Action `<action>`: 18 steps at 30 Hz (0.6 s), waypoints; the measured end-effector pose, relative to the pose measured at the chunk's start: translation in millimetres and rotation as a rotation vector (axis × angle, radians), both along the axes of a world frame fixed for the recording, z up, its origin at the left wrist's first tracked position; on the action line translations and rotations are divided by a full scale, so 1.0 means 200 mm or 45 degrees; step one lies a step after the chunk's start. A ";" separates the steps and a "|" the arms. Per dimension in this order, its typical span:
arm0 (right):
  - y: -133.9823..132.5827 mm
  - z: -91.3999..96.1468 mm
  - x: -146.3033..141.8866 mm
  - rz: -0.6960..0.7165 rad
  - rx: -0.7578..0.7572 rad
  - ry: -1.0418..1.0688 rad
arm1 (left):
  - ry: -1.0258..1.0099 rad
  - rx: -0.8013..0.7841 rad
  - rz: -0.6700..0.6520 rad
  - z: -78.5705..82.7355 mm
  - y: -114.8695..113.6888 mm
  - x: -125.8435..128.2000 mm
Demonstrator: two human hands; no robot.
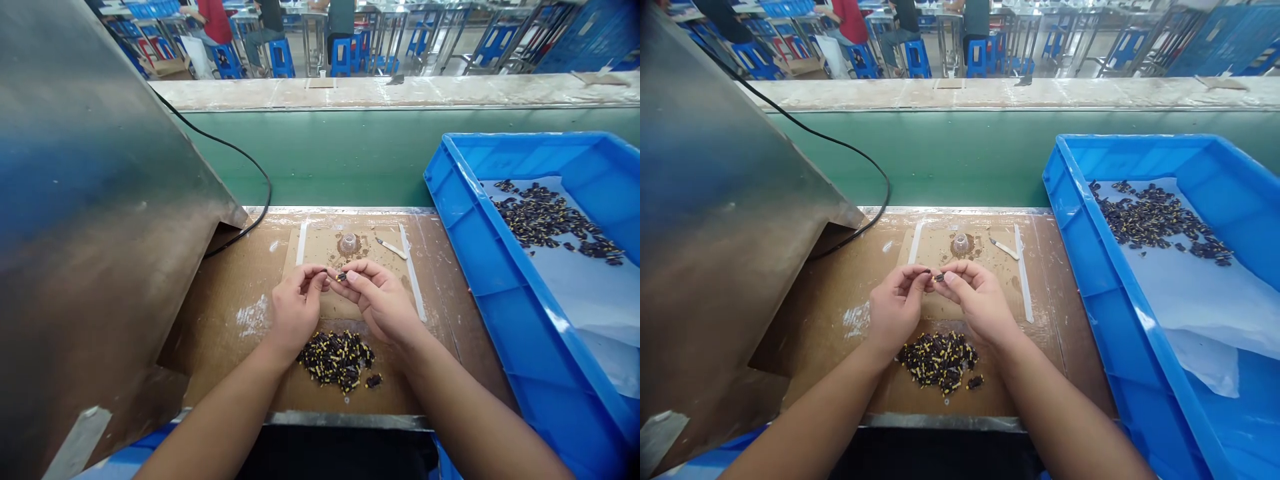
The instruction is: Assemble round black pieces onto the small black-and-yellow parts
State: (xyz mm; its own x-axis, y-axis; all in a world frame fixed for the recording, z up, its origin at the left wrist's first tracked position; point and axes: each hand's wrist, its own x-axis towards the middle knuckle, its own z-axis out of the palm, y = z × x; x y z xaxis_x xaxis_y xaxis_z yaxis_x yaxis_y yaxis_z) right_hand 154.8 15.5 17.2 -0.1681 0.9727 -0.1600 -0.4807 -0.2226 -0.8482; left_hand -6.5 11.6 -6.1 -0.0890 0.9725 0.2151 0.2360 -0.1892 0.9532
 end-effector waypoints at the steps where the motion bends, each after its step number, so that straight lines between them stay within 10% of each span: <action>1: 0.00 0.00 0.00 -0.004 -0.010 0.005 | 0.035 0.039 -0.018 0.00 0.00 0.00; 18: -0.03 -0.01 0.00 -0.194 0.277 -0.443 | -1.165 -0.589 -0.044 0.06 0.05 0.03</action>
